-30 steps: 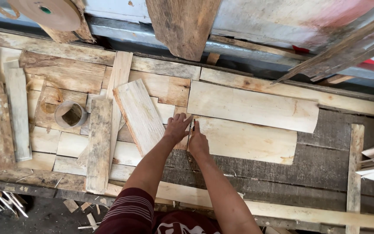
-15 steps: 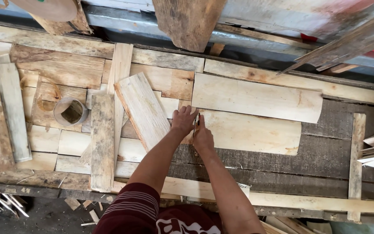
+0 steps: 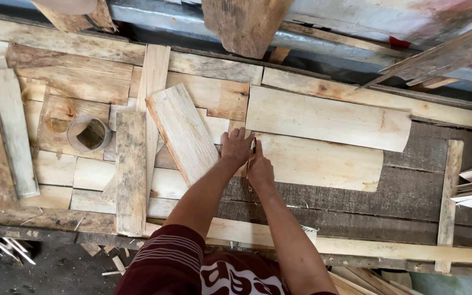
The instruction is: Using a utility knife to score and cut thin sheets of wood on a workbench.
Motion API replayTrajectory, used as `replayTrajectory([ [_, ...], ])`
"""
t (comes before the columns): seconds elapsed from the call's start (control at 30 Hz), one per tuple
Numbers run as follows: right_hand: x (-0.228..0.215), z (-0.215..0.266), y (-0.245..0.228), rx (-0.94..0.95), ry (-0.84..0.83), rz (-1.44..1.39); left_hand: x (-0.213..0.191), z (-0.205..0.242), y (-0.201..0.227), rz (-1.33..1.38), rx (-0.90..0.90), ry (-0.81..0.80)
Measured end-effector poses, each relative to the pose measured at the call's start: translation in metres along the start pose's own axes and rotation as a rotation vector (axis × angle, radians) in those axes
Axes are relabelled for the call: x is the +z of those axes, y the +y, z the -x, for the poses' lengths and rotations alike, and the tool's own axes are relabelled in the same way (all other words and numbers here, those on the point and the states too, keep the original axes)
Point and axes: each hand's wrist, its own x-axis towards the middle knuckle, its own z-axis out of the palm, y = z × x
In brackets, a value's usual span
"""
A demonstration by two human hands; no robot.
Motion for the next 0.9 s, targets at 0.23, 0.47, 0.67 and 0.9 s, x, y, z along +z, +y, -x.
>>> replayTrajectory([
  [0.23,-0.012,0.004,-0.014,0.071,-0.094,0.01,0.0,-0.001,0.002,0.004,-0.004,-0.011],
  [0.47,-0.004,0.003,-0.003,0.011,-0.049,0.008,-0.002,-0.001,0.007,-0.061,0.006,-0.036],
  [0.67,-0.014,0.007,-0.013,0.036,-0.074,0.003,-0.005,-0.002,0.008,-0.091,0.007,-0.054],
  [0.9,-0.004,0.014,-0.004,0.024,-0.05,-0.013,-0.001,-0.001,0.006,-0.035,-0.004,-0.012],
])
